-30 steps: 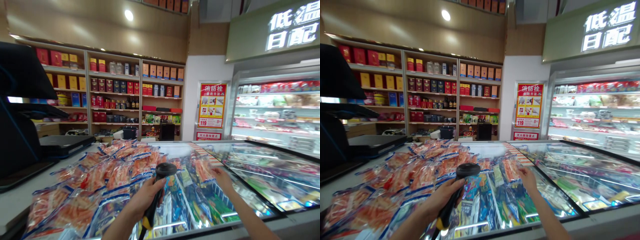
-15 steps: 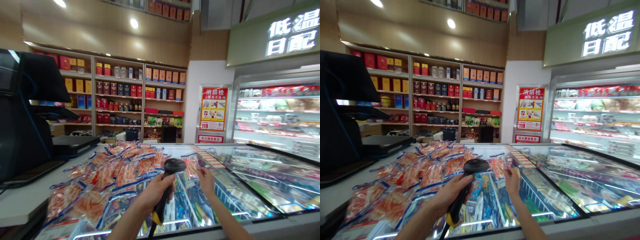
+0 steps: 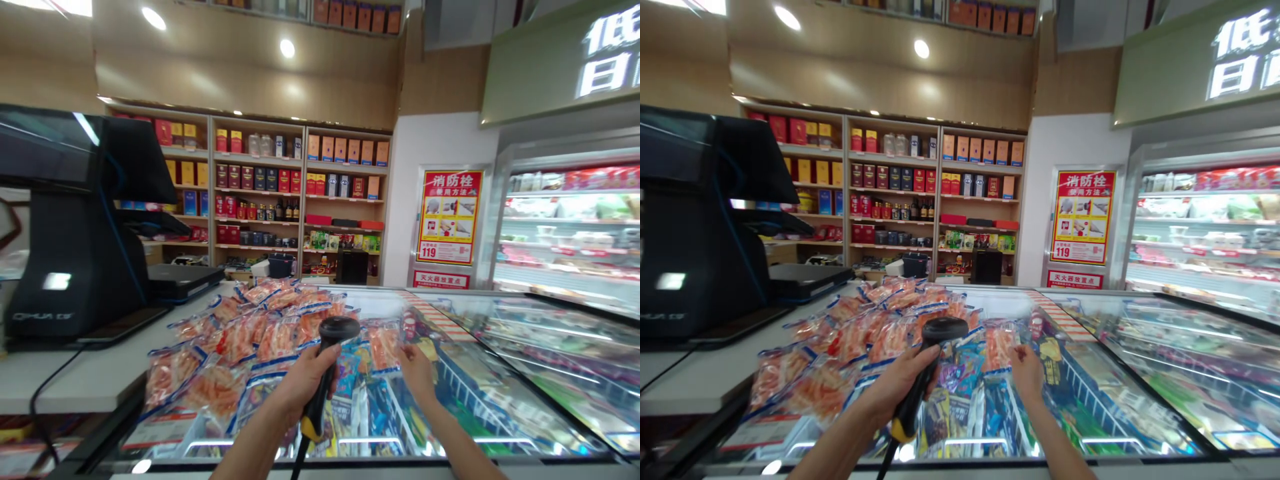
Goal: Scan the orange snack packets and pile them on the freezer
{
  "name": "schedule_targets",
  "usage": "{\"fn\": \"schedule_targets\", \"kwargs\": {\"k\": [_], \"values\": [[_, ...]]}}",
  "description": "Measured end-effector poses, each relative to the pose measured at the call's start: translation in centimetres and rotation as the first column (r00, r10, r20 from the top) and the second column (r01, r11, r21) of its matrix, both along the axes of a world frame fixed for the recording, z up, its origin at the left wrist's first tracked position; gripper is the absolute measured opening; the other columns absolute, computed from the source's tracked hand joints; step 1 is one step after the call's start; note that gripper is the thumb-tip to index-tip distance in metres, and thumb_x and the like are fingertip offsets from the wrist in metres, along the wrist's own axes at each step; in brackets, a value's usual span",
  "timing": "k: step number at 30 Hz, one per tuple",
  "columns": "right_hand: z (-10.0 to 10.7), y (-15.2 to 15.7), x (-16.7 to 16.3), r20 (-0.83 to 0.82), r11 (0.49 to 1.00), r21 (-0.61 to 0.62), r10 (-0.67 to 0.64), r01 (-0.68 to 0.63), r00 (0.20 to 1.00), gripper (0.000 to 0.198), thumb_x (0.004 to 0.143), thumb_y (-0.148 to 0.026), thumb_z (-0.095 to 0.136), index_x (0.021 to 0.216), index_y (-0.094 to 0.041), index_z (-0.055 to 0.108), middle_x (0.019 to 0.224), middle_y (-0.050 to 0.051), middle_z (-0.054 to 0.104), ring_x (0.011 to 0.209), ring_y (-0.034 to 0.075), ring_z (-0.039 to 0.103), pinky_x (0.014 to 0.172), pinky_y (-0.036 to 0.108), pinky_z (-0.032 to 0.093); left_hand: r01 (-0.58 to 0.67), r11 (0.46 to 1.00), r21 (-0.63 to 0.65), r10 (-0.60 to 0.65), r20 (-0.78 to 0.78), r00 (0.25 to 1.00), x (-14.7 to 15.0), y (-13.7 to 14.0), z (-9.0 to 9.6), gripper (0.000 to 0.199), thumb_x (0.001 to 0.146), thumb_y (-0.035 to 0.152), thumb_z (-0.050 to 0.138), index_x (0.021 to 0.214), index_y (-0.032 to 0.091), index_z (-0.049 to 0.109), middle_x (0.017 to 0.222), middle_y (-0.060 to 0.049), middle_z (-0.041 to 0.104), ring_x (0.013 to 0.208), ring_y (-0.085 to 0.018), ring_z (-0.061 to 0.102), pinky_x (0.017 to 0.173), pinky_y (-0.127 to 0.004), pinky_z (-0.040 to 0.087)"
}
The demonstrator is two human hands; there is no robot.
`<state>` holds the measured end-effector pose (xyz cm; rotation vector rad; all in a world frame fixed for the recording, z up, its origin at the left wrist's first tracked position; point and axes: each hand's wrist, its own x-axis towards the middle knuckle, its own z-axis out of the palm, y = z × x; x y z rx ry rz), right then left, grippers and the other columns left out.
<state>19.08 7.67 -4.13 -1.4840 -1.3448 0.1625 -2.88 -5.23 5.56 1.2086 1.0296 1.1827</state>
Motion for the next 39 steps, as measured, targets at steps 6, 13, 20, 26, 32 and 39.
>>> {"fn": "schedule_targets", "kwargs": {"k": [6, 13, 20, 26, 32, 39], "values": [[-0.5, 2.8, -3.9, 0.133, 0.995, -0.093, 0.053, -0.041, 0.990, 0.024, 0.063, -0.041, 0.040, 0.060, -0.019, 0.047, 0.057, 0.003, 0.058, 0.054, 0.017, 0.052, 0.049, 0.025, 0.033, 0.003, 1.000, -0.026, -0.002, 0.015, 1.000, -1.0, -0.4, -1.1, 0.027, 0.066, 0.042, 0.047, 0.064, 0.016, 0.041, 0.048, 0.005, 0.047, 0.037, -0.005, 0.041, 0.038, -0.018, 0.031], [-1.0, 4.1, -5.9, 0.202, 0.978, -0.161, 0.165, -0.133, 0.965, 0.025, 0.064, -0.041, 0.040, 0.062, -0.019, 0.050, 0.055, 0.001, 0.057, 0.053, 0.015, 0.052, 0.049, 0.023, 0.032, -0.055, 0.997, -0.051, 0.057, 0.030, 0.998, -1.8, -0.5, -1.9, 0.028, 0.066, 0.043, 0.047, 0.064, 0.016, 0.041, 0.047, 0.005, 0.046, 0.036, -0.005, 0.041, 0.039, -0.018, 0.030], [-1.7, 2.9, -1.8, -0.018, 0.982, -0.144, 0.120, -0.121, 0.993, 0.038, 0.060, -0.051, 0.041, 0.065, -0.017, 0.058, 0.061, 0.007, 0.062, 0.062, 0.021, 0.056, 0.055, 0.028, 0.038, -0.078, 0.996, -0.054, 0.082, 0.066, 0.994, -2.1, -0.6, -2.8, 0.028, 0.066, 0.043, 0.047, 0.065, 0.016, 0.041, 0.046, 0.006, 0.045, 0.036, -0.005, 0.040, 0.039, -0.018, 0.031], [-2.0, 1.9, -1.0, -0.200, 0.971, -0.131, 0.170, -0.198, 0.965, 0.041, 0.060, -0.052, 0.040, 0.071, -0.015, 0.054, 0.065, 0.009, 0.062, 0.059, 0.021, 0.057, 0.056, 0.030, 0.040, -0.125, 0.989, -0.079, 0.134, 0.120, 0.984, -2.5, -1.0, -4.3, 0.027, 0.065, 0.042, 0.048, 0.066, 0.016, 0.042, 0.047, 0.005, 0.046, 0.036, -0.005, 0.040, 0.038, -0.019, 0.032], [-0.3, -0.2, -3.6, -0.065, 0.987, 0.049, 0.155, -0.152, 0.986, 0.037, 0.062, -0.046, 0.039, 0.077, -0.016, 0.054, 0.074, 0.009, 0.060, 0.063, 0.019, 0.054, 0.059, 0.029, 0.041, -0.180, 0.980, -0.083, 0.191, 0.152, 0.970, -2.9, -0.2, -5.6, 0.030, 0.063, 0.046, 0.049, 0.066, 0.017, 0.043, 0.046, 0.006, 0.046, 0.036, -0.005, 0.040, 0.038, -0.019, 0.030], [0.0, -2.1, -8.4, 0.014, 0.888, 0.098, 0.450, -0.449, 0.893, 0.032, 0.069, -0.042, 0.039, 0.082, -0.017, 0.053, 0.081, 0.007, 0.058, 0.072, 0.018, 0.052, 0.064, 0.028, 0.041, -0.171, 0.983, -0.061, 0.181, 0.246, 0.952, -3.1, 0.4, -5.7, 0.024, 0.061, 0.037, 0.055, 0.064, 0.017, 0.043, 0.046, 0.006, 0.047, 0.037, -0.005, 0.041, 0.041, -0.019, 0.031]]}}
